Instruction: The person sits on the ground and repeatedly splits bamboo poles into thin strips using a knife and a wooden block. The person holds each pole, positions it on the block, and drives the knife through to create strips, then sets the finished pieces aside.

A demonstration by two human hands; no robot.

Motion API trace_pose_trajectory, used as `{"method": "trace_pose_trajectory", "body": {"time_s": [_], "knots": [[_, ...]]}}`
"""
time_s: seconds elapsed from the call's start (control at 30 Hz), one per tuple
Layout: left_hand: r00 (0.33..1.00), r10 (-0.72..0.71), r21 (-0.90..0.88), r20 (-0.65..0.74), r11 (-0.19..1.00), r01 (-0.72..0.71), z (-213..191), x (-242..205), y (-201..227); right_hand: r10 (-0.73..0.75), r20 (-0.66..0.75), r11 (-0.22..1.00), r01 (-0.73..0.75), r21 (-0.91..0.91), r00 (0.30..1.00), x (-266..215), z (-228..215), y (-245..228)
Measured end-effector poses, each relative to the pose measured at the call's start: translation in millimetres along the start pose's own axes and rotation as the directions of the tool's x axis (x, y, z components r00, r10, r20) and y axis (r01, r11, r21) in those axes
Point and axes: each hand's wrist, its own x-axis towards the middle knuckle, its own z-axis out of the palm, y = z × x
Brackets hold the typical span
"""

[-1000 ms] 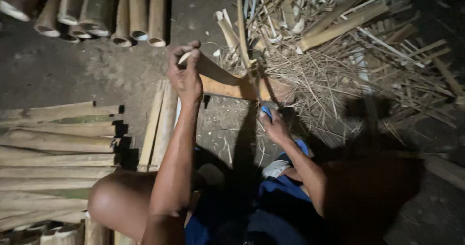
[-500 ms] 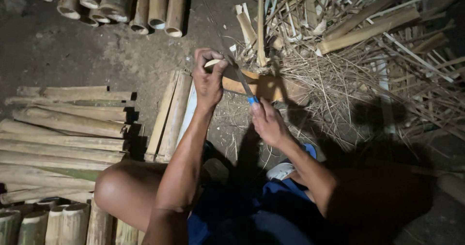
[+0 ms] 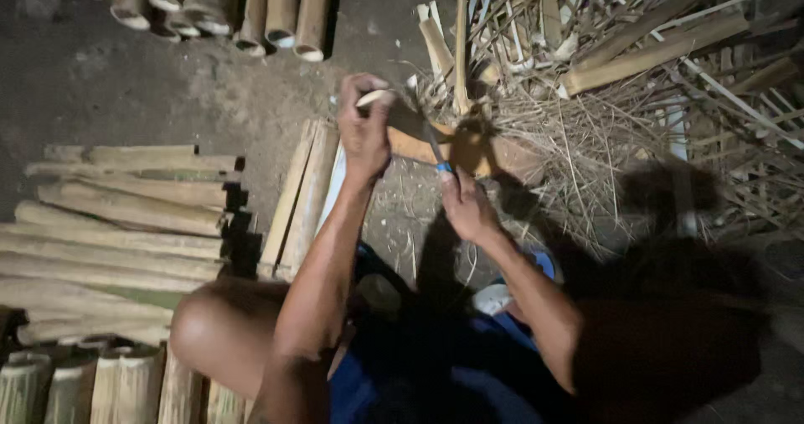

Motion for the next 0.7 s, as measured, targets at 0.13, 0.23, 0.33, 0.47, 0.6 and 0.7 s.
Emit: {"method": "trace_pose_trajectory", "body": {"time_s": [0.13,0.23,0.33,0.47,0.6,0.7], "knots": [[0.992,0.126,-0.009,-0.004,0.992,-0.126,-0.1,12.2,-3.5,0.144,-0.021,0.962,-0.135,0.235,0.989,12.8,28.0,31.8],[0.999,0.03,-0.081,-0.014,0.996,-0.031,0.3,11.3,-7.4,0.196,-0.052,0.976,-0.19,0.112,0.979,11.3,75.5,84.3],[0.999,0.034,-0.054,-0.015,0.998,-0.035,3.7,13.8,-8.5,0.411,0.109,0.912,-0.409,-0.036,0.905,13.8,98.5,156.9],[0.996,-0.032,-0.079,-0.085,0.997,0.025,15.2,15.9,-6.8,0.329,0.058,0.942,-0.332,0.051,0.943,18.3,105.3,182.6],[0.983,-0.04,-0.048,-0.179,0.998,0.032,35.5,26.8,-8.9,0.228,-0.047,0.965,-0.219,0.145,0.973,24.4,86.3,121.8],[0.97,-0.075,-0.128,-0.232,0.991,0.046,41.0,28.6,-11.4,0.141,-0.104,0.947,-0.103,0.305,0.985,14.5,83.4,68.8]]}}
